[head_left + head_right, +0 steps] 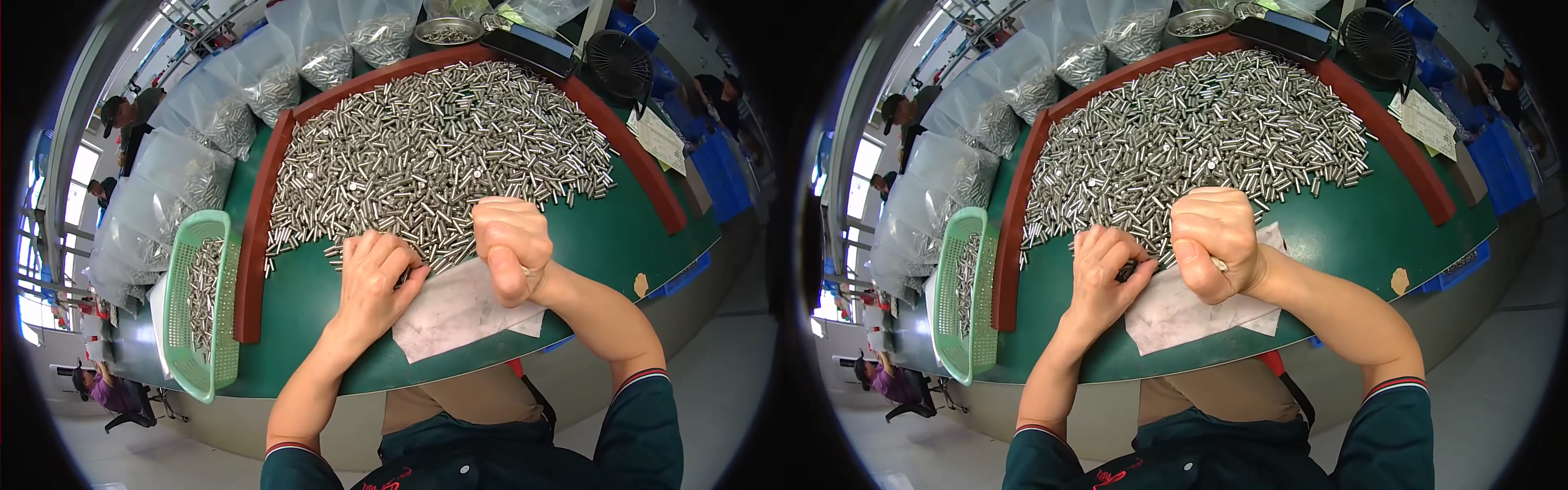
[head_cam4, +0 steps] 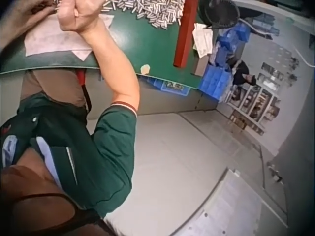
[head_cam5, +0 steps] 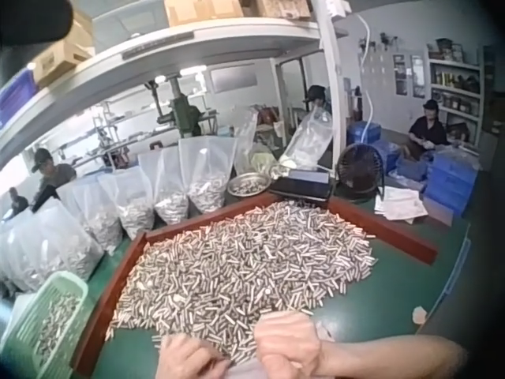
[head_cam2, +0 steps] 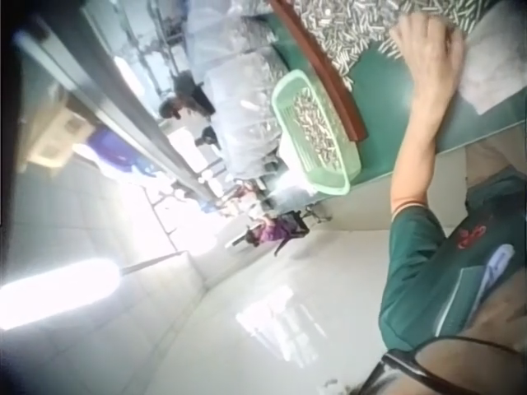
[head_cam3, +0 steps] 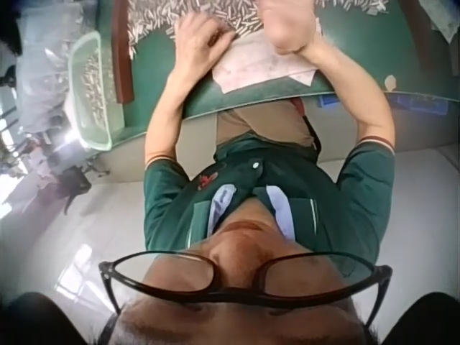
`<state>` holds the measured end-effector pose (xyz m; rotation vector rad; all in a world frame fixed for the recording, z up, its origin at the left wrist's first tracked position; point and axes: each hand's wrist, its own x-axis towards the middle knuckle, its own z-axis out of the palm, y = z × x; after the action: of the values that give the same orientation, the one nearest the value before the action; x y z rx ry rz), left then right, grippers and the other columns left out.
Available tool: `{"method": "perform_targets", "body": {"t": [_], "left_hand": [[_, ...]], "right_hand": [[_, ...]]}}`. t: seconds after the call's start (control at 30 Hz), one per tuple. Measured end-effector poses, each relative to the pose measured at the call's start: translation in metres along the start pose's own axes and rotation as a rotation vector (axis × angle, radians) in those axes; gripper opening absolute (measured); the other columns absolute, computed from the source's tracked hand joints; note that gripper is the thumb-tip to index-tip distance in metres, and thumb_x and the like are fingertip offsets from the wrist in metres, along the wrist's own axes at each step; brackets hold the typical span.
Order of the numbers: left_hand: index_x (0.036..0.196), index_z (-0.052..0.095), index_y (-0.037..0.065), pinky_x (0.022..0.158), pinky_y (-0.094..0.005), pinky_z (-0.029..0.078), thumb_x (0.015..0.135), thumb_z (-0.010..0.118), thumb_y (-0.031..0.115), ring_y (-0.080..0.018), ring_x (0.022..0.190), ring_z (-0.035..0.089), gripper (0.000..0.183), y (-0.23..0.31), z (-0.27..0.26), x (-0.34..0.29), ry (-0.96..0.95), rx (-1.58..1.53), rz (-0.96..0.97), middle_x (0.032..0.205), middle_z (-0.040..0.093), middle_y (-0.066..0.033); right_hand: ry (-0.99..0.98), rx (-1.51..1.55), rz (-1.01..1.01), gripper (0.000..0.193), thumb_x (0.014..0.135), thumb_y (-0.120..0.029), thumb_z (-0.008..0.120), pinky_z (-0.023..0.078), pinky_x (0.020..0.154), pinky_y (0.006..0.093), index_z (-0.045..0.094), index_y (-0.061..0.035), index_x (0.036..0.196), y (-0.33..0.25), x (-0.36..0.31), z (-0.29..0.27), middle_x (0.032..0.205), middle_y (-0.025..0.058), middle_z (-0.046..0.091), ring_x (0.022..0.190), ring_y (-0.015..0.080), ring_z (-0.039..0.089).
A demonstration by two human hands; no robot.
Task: Inspecting small metal pins and sorting them into a basket at a factory workbench.
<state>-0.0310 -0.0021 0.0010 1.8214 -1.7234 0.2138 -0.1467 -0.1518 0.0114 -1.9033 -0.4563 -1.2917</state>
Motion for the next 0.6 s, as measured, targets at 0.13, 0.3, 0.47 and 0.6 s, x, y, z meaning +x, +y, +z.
{"method": "perform_targets", "body": {"t": [0.13, 0.3, 0.47, 0.6], "left_hand": [[0.063, 0.051, 0.01, 0.064, -0.0314, 0.03, 0.059, 0.07, 0.009, -0.0182, 0.065, 0.045, 0.019, 0.011, -0.005, -0.002, -0.01, -0.122, -0.01, 0.068, 0.05, 0.0002], [0.063, 0.052, 0.009, 0.062, -0.0322, 0.03, 0.061, 0.069, 0.01, -0.019, 0.065, 0.045, 0.017, 0.013, -0.009, -0.01, -0.192, -0.062, 0.018, 0.065, 0.047, -0.0014], [0.062, 0.052, 0.009, 0.06, -0.0326, 0.03, 0.062, 0.067, 0.009, -0.0192, 0.064, 0.045, 0.015, 0.016, -0.008, -0.01, -0.198, -0.088, -0.025, 0.066, 0.047, -0.002], [0.063, 0.053, 0.009, 0.059, -0.0324, 0.03, 0.062, 0.065, 0.006, -0.0194, 0.063, 0.044, 0.013, 0.016, -0.004, -0.015, -0.201, -0.049, -0.001, 0.063, 0.047, -0.0024]], "right_hand": [[0.041, 0.038, 0.04, 0.015, 0.063, -0.006, 0.044, 0.028, 0.036, 0.0319, 0.038, -0.0021, 0.051, 0.0, 0.0, -0.001, 0.047, 0.0061, 0.035, 0.036, 0.0204, 0.033], [0.134, 0.148, 0.201, 0.03, 0.079, -0.011, 0.035, 0.02, 0.037, 0.0278, 0.028, -0.007, 0.05, -0.011, -0.005, 0.012, 0.044, 0.0012, 0.029, 0.038, 0.0116, 0.023], [0.328, 0.831, 0.827, 0.036, 0.084, -0.02, 0.034, 0.018, 0.04, 0.0256, 0.028, -0.0095, 0.05, -0.03, -0.013, 0.026, 0.043, -0.0013, 0.027, 0.04, 0.0089, 0.018], [0.331, 0.927, 0.98, 0.037, 0.084, -0.021, 0.034, 0.017, 0.04, 0.0253, 0.029, -0.01, 0.05, -0.032, -0.015, 0.027, 0.042, -0.0016, 0.027, 0.038, 0.0086, 0.019]]}}
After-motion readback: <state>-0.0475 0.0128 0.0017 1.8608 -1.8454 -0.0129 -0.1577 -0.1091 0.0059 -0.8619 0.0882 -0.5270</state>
